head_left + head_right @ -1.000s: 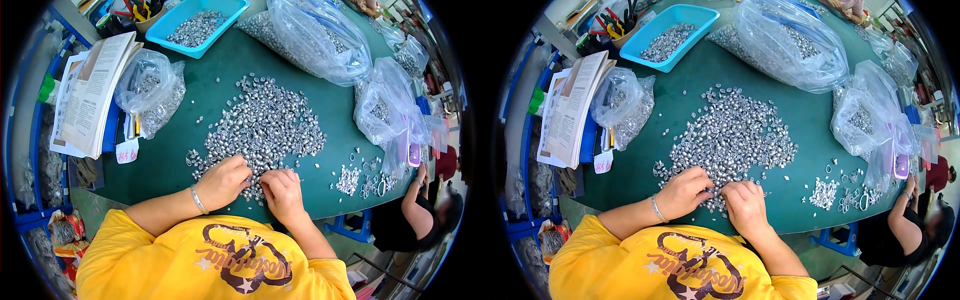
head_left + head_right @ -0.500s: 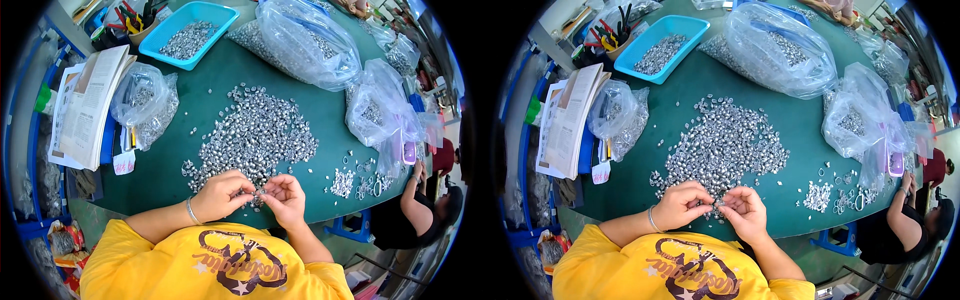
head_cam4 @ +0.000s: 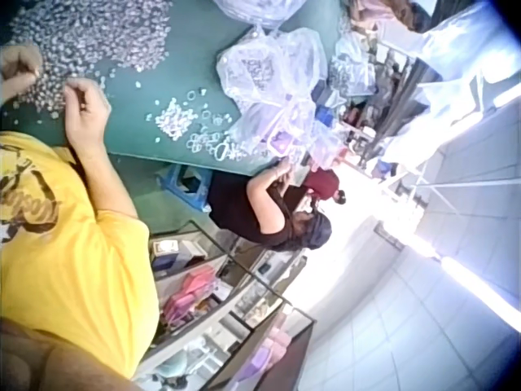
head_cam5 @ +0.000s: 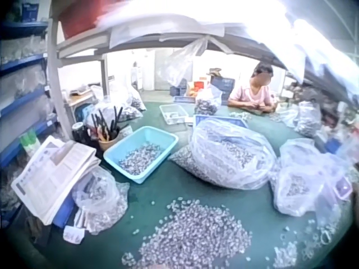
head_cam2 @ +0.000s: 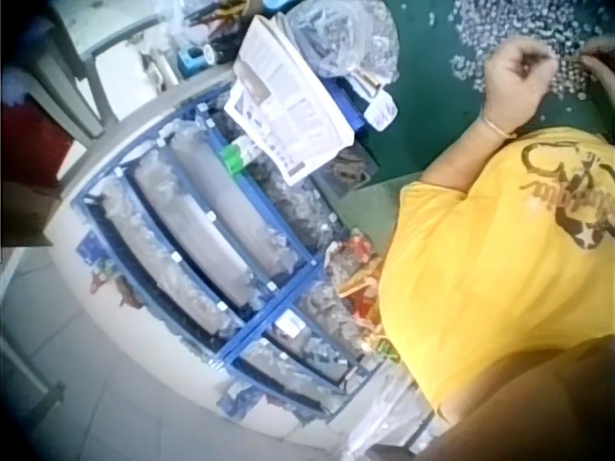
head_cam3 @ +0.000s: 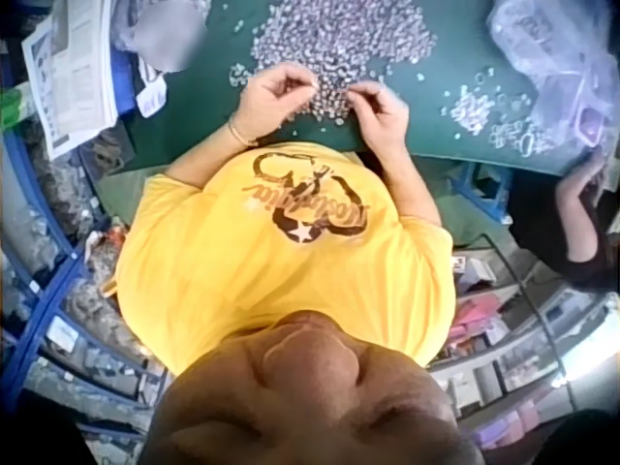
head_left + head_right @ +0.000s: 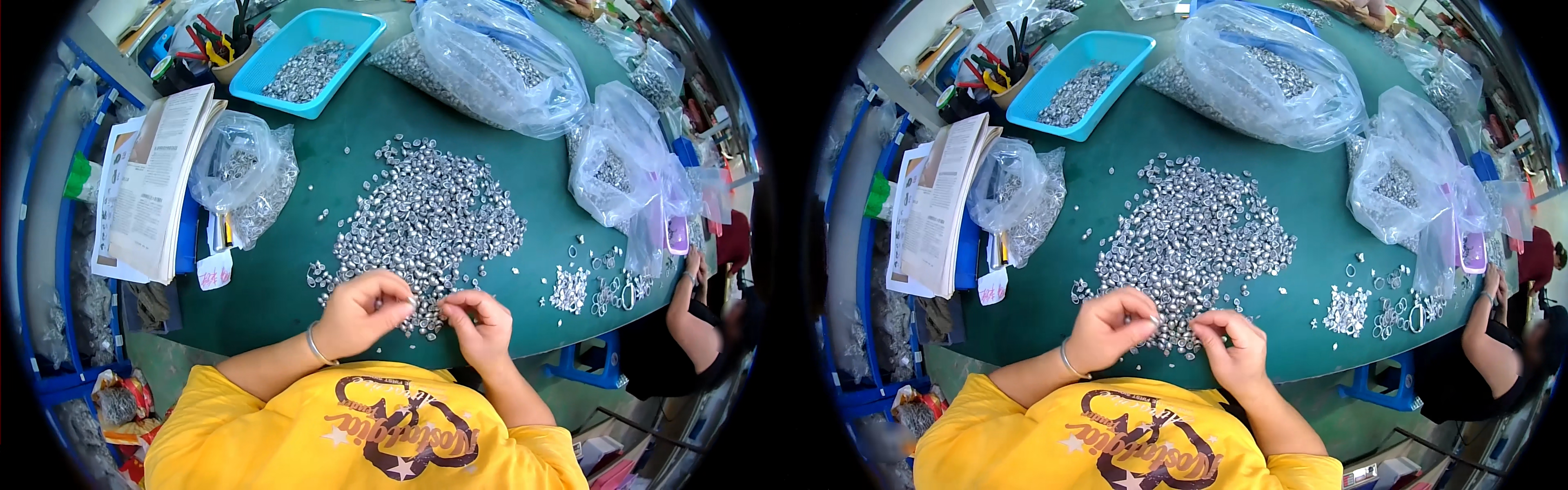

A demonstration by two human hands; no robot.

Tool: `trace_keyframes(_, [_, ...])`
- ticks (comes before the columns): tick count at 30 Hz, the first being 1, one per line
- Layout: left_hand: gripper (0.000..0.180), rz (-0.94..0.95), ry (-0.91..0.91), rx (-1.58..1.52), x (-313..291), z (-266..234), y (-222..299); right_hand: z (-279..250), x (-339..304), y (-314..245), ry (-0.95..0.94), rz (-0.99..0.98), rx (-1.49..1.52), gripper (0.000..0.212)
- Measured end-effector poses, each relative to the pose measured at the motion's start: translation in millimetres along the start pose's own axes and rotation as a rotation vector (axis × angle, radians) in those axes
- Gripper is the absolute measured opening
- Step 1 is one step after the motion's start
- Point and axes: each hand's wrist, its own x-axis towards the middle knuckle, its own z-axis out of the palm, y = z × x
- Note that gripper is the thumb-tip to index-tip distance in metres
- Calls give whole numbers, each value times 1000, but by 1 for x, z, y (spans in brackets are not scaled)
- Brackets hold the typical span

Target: The person sorts through a large pile of small silver-colored metallic rings and beads on a green table by hand, picking up individual pieces and moving them to different sections of the workspace.

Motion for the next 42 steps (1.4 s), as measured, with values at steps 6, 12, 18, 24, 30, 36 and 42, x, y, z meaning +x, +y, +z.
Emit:
trace_keyframes(6, [8, -383, 140, -820, 0, -27, -3, 7, 10, -3, -101, -341, -426, 13])
trace_keyframes(12, [9, 5, -5, 576, 3, -9, -3, 12, 11, 1, -166, -380, -539, 12])
trace_keyframes(18, [16, 93, -80, 894, 2, 2, -18, 9, 4, -9, -114, -312, -674, 11])
trace_keyframes(24, [14, 65, -164, 928, 0, 2, -13, 2, 4, -8, -149, -264, -713, 9])
trace_keyframes(30, [15, 108, -204, 861, -3, 0, -10, 0, 6, 1, -54, -341, -499, 16])
trace_keyframes(36, [15, 142, -264, 834, -3, -5, -16, 7, 0, -2, 67, -142, -11, 24])
trace_keyframes(42, [13, 117, -256, 830, -1, -2, -13, -4, 5, 0, -97, -170, -44, 17])
